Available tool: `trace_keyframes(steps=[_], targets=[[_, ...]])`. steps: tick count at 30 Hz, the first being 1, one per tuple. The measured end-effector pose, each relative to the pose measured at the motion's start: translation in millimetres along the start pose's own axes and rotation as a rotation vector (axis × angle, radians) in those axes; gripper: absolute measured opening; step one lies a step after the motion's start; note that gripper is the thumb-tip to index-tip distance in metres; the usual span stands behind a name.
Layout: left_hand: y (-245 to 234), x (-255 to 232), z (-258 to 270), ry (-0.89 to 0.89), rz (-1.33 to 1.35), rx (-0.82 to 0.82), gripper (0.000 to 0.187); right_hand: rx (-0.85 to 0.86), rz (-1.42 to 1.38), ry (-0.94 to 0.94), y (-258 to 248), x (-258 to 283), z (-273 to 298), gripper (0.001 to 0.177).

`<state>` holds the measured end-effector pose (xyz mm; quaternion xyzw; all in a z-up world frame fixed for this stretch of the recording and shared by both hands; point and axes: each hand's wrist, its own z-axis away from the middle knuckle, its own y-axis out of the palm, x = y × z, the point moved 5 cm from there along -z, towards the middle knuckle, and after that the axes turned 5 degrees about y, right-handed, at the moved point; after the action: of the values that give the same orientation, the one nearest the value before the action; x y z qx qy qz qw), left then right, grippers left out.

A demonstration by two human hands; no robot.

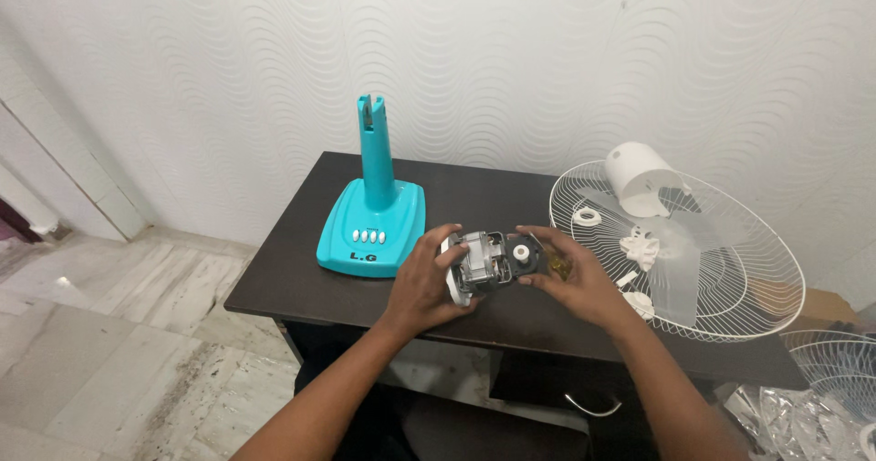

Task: The person assembles an electric fan on a table. They attach the motor housing to the fan head, secure it with a screwdriver, and then attach the fan base to the assembled head.

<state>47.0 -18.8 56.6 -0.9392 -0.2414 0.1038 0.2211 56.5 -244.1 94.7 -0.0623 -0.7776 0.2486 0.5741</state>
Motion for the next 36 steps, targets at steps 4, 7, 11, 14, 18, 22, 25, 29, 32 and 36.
trace_keyframes(steps=[4, 7, 11, 14, 18, 22, 25, 29, 32, 36], targets=[[-0.9, 1.3, 0.8, -0.013, 0.003, 0.019, 0.094, 0.045, -0.136, 0.048, 1.8, 0.3, -1.0, 0.076], [1.3, 0.0, 0.0, -0.009, -0.008, -0.001, 0.092, 0.025, -0.033, 0.044, 0.4, 1.1, -1.2, 0.073], [0.9, 1.1, 0.8, -0.018, -0.001, 0.001, 0.093, 0.021, -0.055, 0.052, 2.0, 0.4, -1.9, 0.074], [1.3, 2.8, -0.1, -0.013, -0.001, 0.005, 0.094, 0.019, -0.032, 0.004, 0.9, 3.5, -4.0, 0.073], [1.9, 3.7, 3.0, -0.039, 0.008, 0.014, 0.096, -0.022, -0.151, 0.096, 1.7, 0.9, -3.0, 0.094], [1.8, 7.5, 6.4, -0.077, 0.074, -0.024, 0.104, -0.142, -0.064, 0.089, 0.1, -0.4, -2.4, 0.087], [-0.2, 9.6, 8.1, -0.066, 0.089, -0.068, 0.111, -0.267, -0.034, 0.014, -4.6, -6.4, -2.6, 0.07], [-3.1, 14.3, 9.7, -0.114, 0.135, -0.178, 0.116, -0.417, -0.105, -0.136, -13.6, -28.7, -3.3, 0.04], [-4.4, 19.0, 11.4, -0.18, 0.152, -0.234, 0.12, -0.418, -0.092, 0.079, -9.5, -67.3, -5.3, 0.04], [-7.2, 28.1, 12.9, -0.322, 0.284, -0.303, 0.119, -0.347, 0.353, -0.079, 12.8, -81.5, -5.0, 0.03]])
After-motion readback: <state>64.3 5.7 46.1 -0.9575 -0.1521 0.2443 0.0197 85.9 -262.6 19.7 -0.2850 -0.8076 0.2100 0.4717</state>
